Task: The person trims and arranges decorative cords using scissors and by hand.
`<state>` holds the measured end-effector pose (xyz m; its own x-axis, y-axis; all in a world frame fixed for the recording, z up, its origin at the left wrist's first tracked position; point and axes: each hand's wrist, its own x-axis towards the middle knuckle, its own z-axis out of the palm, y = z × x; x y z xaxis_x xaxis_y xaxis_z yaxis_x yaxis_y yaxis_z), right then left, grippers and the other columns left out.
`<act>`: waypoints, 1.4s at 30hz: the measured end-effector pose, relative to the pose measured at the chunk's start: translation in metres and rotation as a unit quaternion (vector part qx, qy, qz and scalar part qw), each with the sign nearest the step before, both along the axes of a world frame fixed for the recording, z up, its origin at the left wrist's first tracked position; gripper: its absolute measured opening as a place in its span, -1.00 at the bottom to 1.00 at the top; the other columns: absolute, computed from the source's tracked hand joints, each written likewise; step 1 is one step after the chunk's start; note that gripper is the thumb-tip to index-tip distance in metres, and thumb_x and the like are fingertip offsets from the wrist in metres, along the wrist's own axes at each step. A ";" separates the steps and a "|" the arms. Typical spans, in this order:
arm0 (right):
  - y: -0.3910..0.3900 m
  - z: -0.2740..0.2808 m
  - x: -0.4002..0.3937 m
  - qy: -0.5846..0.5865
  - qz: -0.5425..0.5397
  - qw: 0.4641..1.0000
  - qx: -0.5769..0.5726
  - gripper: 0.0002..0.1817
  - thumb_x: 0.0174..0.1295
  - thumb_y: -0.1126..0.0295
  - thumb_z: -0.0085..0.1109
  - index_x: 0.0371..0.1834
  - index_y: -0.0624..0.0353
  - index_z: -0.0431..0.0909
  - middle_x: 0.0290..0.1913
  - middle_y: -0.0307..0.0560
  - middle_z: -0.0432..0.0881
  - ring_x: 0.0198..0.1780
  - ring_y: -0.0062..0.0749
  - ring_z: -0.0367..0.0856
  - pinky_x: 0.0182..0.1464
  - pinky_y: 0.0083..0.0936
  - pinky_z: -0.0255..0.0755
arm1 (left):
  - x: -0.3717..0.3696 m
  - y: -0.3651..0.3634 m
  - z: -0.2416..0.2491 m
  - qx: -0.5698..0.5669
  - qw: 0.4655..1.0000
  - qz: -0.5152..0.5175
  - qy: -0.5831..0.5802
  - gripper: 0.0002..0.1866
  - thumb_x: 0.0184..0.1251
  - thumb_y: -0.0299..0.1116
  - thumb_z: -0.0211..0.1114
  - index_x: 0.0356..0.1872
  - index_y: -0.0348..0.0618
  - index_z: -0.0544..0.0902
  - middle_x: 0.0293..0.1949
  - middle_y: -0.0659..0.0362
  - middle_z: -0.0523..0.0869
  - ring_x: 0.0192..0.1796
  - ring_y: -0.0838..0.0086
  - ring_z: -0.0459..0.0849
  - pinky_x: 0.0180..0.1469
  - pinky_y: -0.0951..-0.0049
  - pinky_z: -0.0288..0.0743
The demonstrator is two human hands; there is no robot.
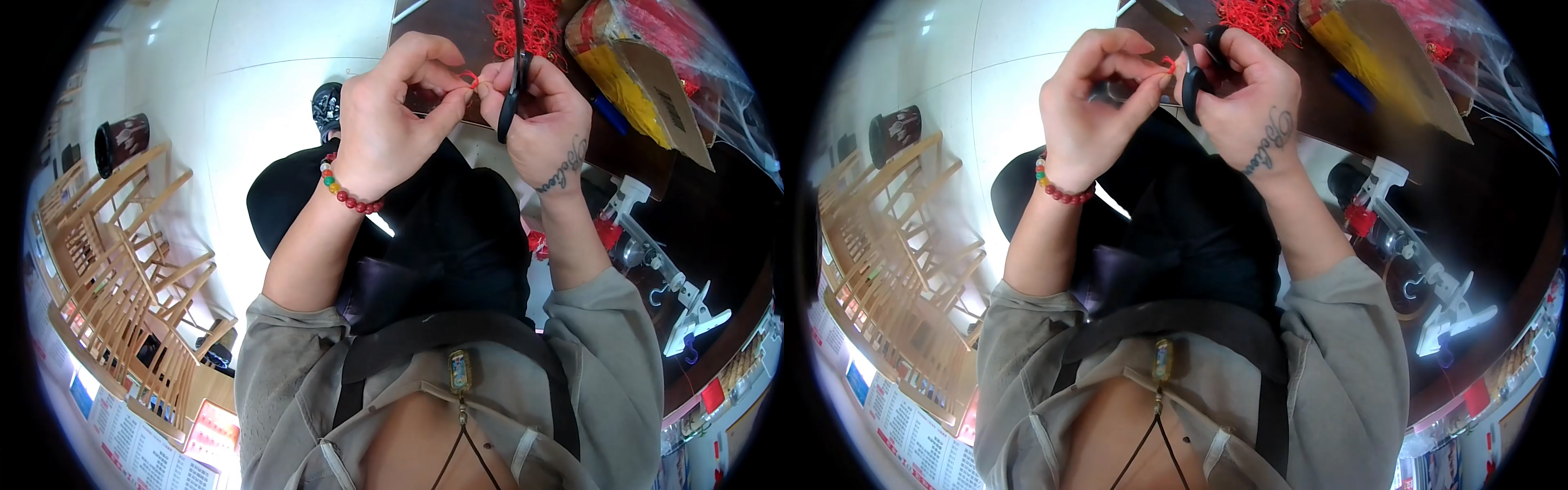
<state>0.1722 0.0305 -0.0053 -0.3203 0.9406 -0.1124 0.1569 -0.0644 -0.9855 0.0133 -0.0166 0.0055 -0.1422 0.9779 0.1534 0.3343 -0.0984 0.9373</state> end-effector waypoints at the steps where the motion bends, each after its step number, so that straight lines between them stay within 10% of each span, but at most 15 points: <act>1: 0.000 0.000 0.000 0.003 0.003 1.000 -0.006 -0.83 0.09 0.67 0.26 -0.32 0.27 0.47 -0.23 -0.12 0.62 -0.15 -0.59 0.57 -0.03 -0.66 0.48 | -0.001 0.000 -0.001 -0.012 1.000 -0.005 -0.022 -0.72 0.10 -0.64 0.36 -0.14 -0.31 0.54 -0.40 0.20 0.72 -0.29 0.63 0.68 -0.18 0.65 0.53; 8: 0.006 0.002 0.004 0.029 0.033 0.999 -0.005 -0.84 0.12 0.68 0.23 -0.30 0.28 0.46 -0.22 -0.11 0.62 -0.15 -0.59 0.57 -0.01 -0.65 0.47 | -0.004 0.003 -0.010 -0.067 0.982 -0.021 -0.176 -0.81 0.12 -0.59 0.35 -0.22 -0.26 0.60 -0.42 0.24 0.73 -0.35 0.69 0.66 -0.25 0.69 0.54; 29: 0.006 0.002 0.004 -0.040 0.029 0.996 0.074 -0.81 0.09 0.60 0.32 -0.28 0.29 0.49 -0.28 -0.21 0.63 -0.22 -0.67 0.55 -0.12 -0.71 0.46 | -0.003 0.003 -0.009 -0.146 0.980 -0.034 -0.133 -0.88 0.28 -0.58 0.26 -0.20 -0.40 0.64 -0.33 0.16 0.72 -0.26 0.61 0.67 -0.16 0.63 0.57; 37: 0.000 -0.009 0.006 0.049 -0.025 0.998 0.040 -0.53 -0.14 0.32 0.58 -0.24 0.26 0.51 -0.45 -0.30 0.55 -0.43 -0.73 0.45 -0.29 -0.72 0.44 | -0.004 0.007 -0.004 -0.194 0.919 -0.029 -0.342 -0.87 0.31 -0.44 0.26 -0.25 -0.32 0.64 -0.40 0.22 0.70 -0.36 0.68 0.62 -0.26 0.72 0.48; 42: -0.002 0.001 0.020 -0.146 0.058 0.984 0.085 -0.45 -0.28 0.21 0.65 -0.38 0.19 0.43 -0.43 -0.29 0.51 -0.46 -0.70 0.44 -0.36 -0.71 0.44 | -0.009 0.007 -0.003 -0.193 0.864 -0.069 -0.460 -0.84 0.38 -0.51 0.11 -0.11 -0.37 0.54 -0.33 0.16 0.64 -0.30 0.62 0.59 -0.22 0.68 0.47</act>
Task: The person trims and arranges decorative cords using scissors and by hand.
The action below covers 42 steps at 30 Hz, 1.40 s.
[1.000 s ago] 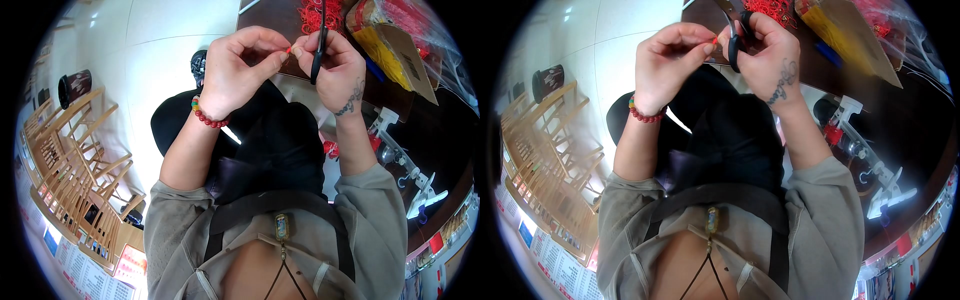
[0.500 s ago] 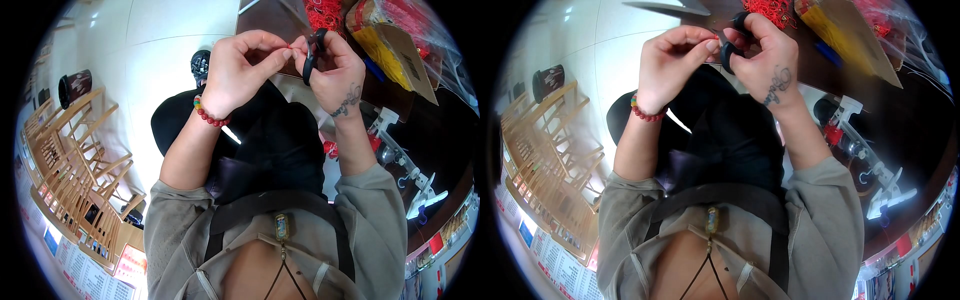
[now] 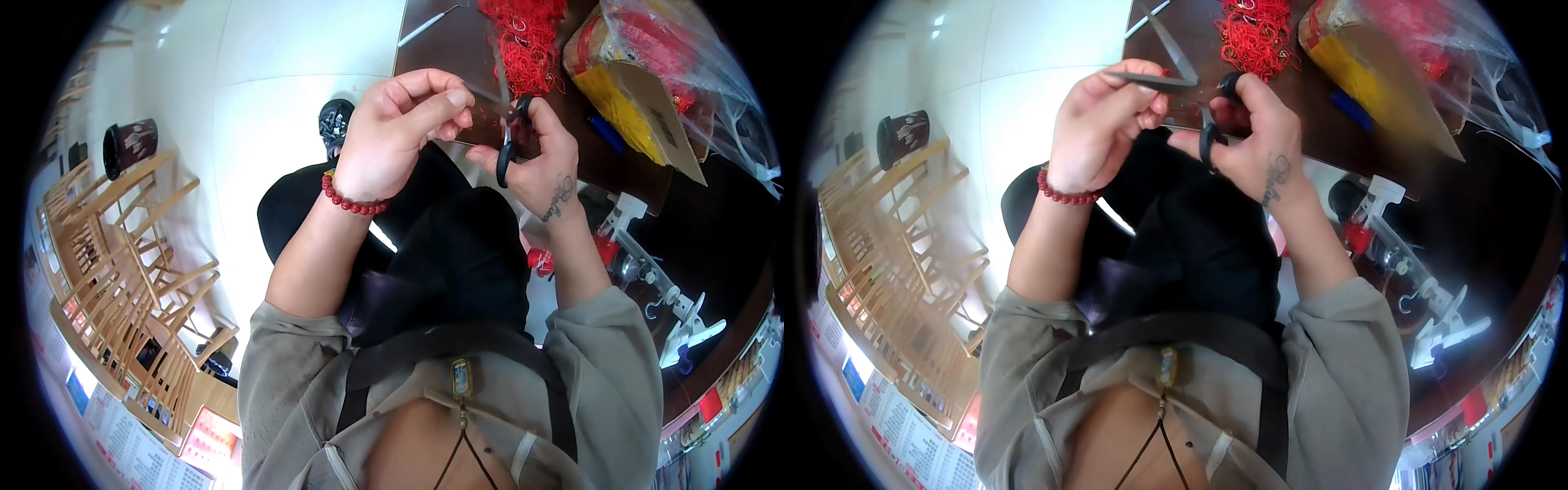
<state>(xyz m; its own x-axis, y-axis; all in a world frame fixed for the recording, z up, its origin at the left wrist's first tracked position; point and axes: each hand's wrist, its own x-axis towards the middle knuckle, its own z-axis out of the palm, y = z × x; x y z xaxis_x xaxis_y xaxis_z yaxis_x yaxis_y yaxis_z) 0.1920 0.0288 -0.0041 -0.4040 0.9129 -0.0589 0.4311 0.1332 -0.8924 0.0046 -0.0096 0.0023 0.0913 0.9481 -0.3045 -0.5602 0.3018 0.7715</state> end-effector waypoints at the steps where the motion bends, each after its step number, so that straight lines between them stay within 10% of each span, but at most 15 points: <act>1: 0.000 -0.001 0.000 -0.007 0.002 1.000 0.012 -0.46 -0.29 0.22 0.64 -0.39 0.20 0.43 -0.44 -0.27 0.51 -0.46 -0.67 0.45 -0.37 -0.69 0.44 | 0.000 0.000 0.000 0.005 1.000 0.002 -0.002 -0.84 0.38 -0.51 0.10 -0.11 -0.37 0.53 -0.32 0.16 0.64 -0.29 0.62 0.59 -0.21 0.67 0.47; 42: 0.015 0.010 0.003 -0.080 0.051 0.977 0.192 -0.50 -0.30 0.27 0.61 -0.40 0.22 0.46 -0.53 -0.19 0.45 -0.48 -0.41 0.43 -0.42 -0.50 0.38 | 0.005 -0.001 -0.004 0.078 0.997 0.021 -0.019 -0.84 0.33 -0.63 0.08 -0.12 -0.22 0.51 -0.28 0.26 0.58 -0.25 0.66 0.57 -0.17 0.65 0.47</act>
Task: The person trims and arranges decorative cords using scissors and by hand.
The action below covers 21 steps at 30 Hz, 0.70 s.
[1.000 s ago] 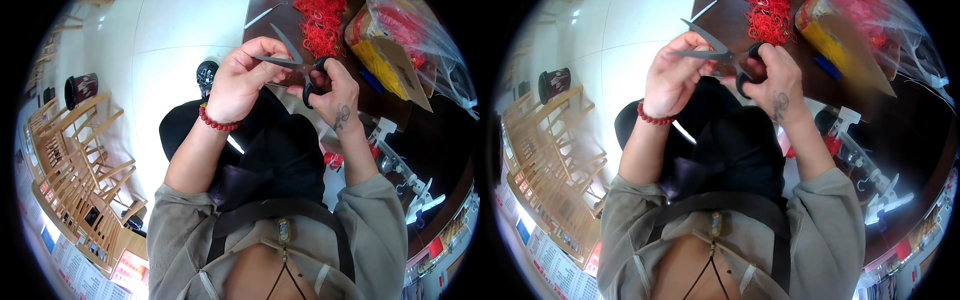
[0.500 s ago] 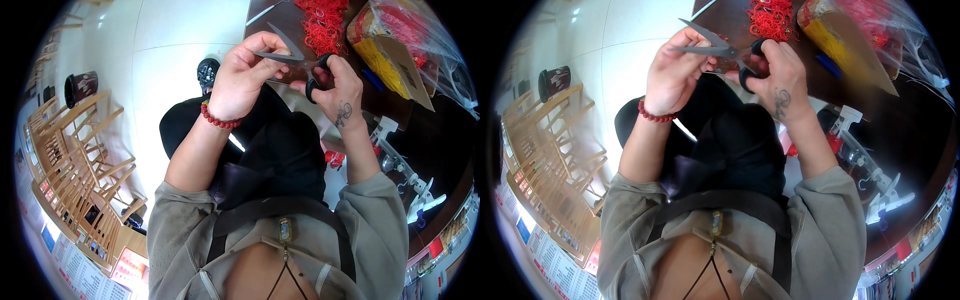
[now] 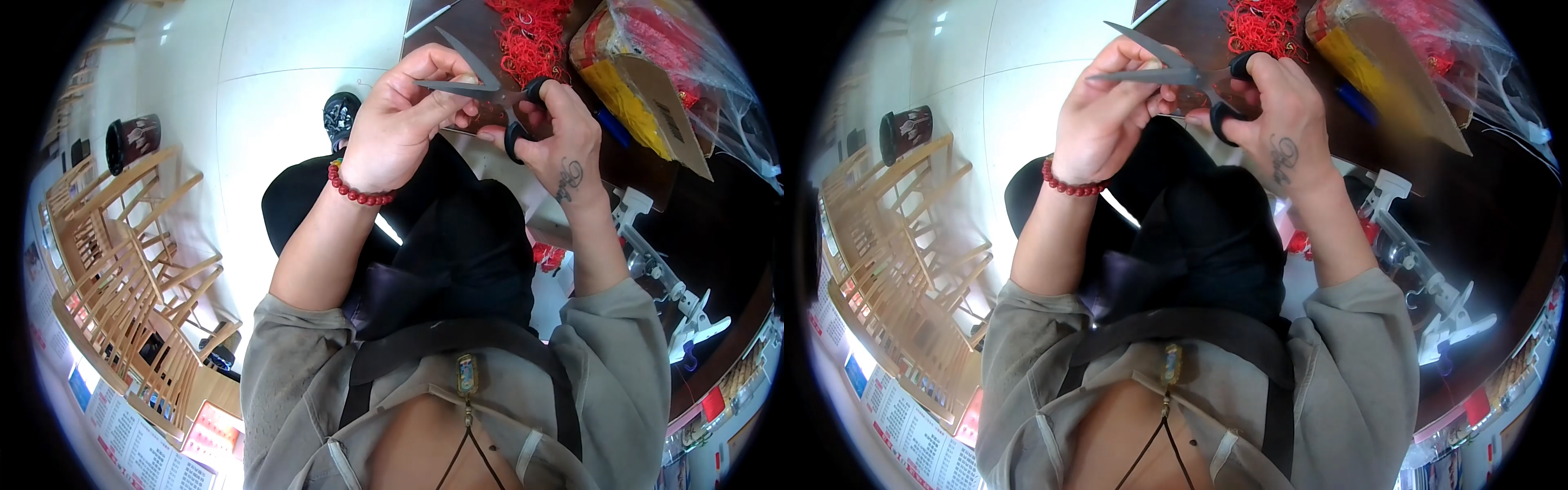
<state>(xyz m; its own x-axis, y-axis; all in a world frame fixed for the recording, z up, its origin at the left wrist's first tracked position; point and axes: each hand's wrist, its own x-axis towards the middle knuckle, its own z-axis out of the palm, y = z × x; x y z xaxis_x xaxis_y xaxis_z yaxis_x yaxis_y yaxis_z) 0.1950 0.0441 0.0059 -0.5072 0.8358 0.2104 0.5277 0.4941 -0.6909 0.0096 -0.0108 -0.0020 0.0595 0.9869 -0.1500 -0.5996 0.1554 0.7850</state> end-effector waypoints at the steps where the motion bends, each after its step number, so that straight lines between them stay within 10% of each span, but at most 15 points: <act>1: 0.000 0.000 0.000 0.003 0.001 1.000 -0.001 -0.50 -0.31 0.26 0.61 -0.40 0.22 0.46 -0.53 -0.19 0.45 -0.49 -0.42 0.43 -0.43 -0.51 0.38 | 0.000 0.000 0.000 -0.001 1.000 0.001 0.001 -0.84 0.33 -0.63 0.08 -0.12 -0.22 0.51 -0.28 0.26 0.58 -0.24 0.66 0.57 -0.17 0.65 0.47; 21: -0.004 -0.009 0.000 0.024 0.003 0.999 -0.041 -0.51 -0.28 0.26 0.61 -0.47 0.22 0.42 -0.56 -0.18 0.40 -0.52 -0.42 0.39 -0.44 -0.52 0.36 | 0.000 0.000 -0.004 -0.009 1.000 -0.008 0.001 -0.90 0.38 -0.54 0.14 -0.13 -0.23 0.53 -0.29 0.25 0.62 -0.23 0.66 0.59 -0.15 0.66 0.48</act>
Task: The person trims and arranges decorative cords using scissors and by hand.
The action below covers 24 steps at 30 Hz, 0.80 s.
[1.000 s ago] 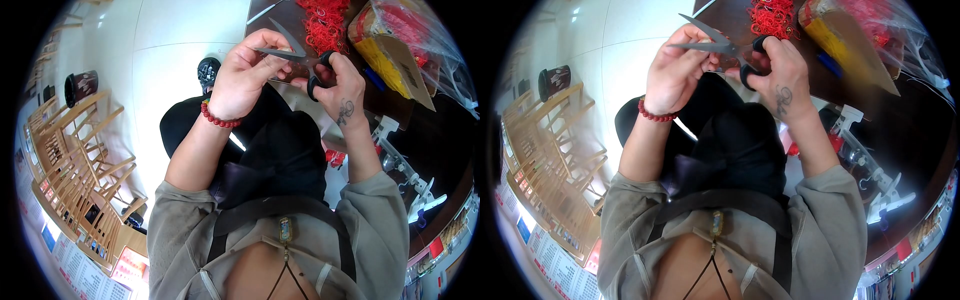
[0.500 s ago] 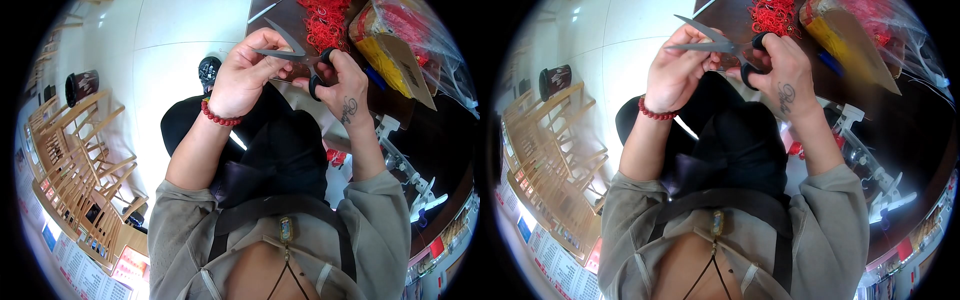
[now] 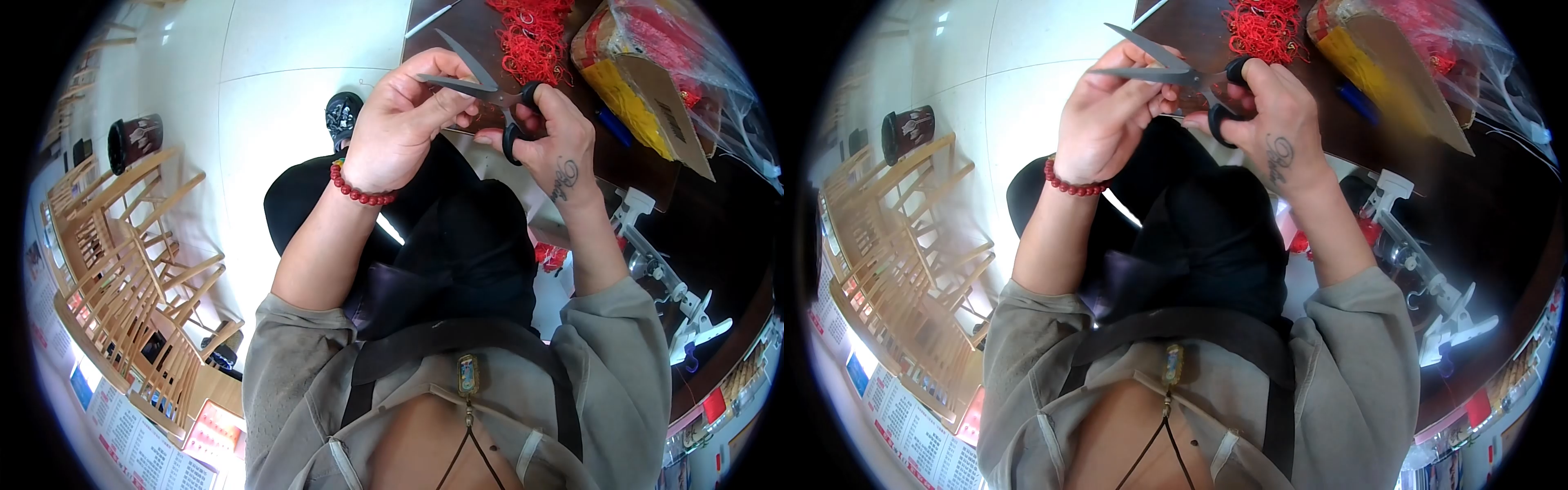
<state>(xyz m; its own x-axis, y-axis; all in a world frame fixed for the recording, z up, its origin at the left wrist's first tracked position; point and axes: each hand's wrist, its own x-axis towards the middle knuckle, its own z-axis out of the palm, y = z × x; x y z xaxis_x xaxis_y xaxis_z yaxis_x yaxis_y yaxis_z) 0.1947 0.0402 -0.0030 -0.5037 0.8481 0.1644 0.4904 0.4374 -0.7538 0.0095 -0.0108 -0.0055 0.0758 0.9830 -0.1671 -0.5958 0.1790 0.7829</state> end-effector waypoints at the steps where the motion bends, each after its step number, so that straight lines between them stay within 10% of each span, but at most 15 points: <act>1: 0.000 -0.001 0.000 0.001 -0.002 1.000 0.000 -0.51 -0.28 0.27 0.60 -0.47 0.22 0.41 -0.56 -0.17 0.40 -0.52 -0.42 0.39 -0.44 -0.52 0.36 | 0.000 0.000 0.000 0.002 1.000 0.004 0.000 -0.90 0.38 -0.53 0.15 -0.13 -0.23 0.53 -0.30 0.25 0.62 -0.23 0.66 0.59 -0.15 0.66 0.48; 6: -0.001 -0.009 0.000 -0.001 -0.018 0.999 -0.046 -0.55 -0.23 0.34 0.59 -0.45 0.23 0.41 -0.53 -0.25 0.44 -0.49 -0.52 0.42 -0.42 -0.56 0.38 | 0.000 0.001 -0.004 0.019 1.000 0.007 -0.004 -0.83 0.41 -0.53 0.07 -0.06 -0.34 0.51 -0.20 0.14 0.62 -0.21 0.57 0.58 -0.11 0.59 0.51; 9: -0.007 -0.005 -0.002 0.143 -0.081 0.954 -0.251 -0.64 -0.09 0.45 0.52 -0.34 0.23 0.46 -0.38 -0.28 0.54 -0.35 -0.61 0.48 -0.28 -0.62 0.45 | 0.001 0.002 0.004 -0.025 1.000 0.007 0.014 -0.83 0.43 -0.47 0.10 -0.08 -0.34 0.54 -0.24 0.14 0.64 -0.25 0.57 0.61 -0.13 0.61 0.53; 16: 0.001 0.001 -0.008 0.377 -0.031 0.892 -0.250 -0.71 0.10 0.62 0.30 -0.12 0.26 0.48 -0.08 -0.11 0.60 -0.13 -0.61 0.51 0.02 -0.65 0.41 | 0.000 0.002 0.008 -0.059 0.997 0.014 0.055 -0.84 0.41 -0.45 0.15 -0.13 -0.34 0.58 -0.26 0.13 0.67 -0.30 0.59 0.62 -0.17 0.62 0.55; 24: 0.005 0.011 0.005 0.048 -0.123 0.971 -0.198 -0.66 0.15 0.46 0.32 -0.05 0.35 0.49 -0.18 -0.12 0.65 -0.37 -0.67 0.54 -0.29 -0.67 0.42 | 0.001 0.003 0.010 -0.042 0.992 0.038 0.112 -0.85 0.37 -0.48 0.19 -0.15 -0.36 0.60 -0.28 0.13 0.68 -0.32 0.60 0.61 -0.18 0.62 0.53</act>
<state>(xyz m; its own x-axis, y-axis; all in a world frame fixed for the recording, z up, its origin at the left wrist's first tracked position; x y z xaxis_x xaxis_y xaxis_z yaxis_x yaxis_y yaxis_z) 0.1995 0.0457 0.0076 -0.2769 0.9470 -0.1625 0.4628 -0.0167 -0.8863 0.0103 -0.0080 0.0048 -0.0459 0.9663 -0.2535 -0.4232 0.2110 0.8811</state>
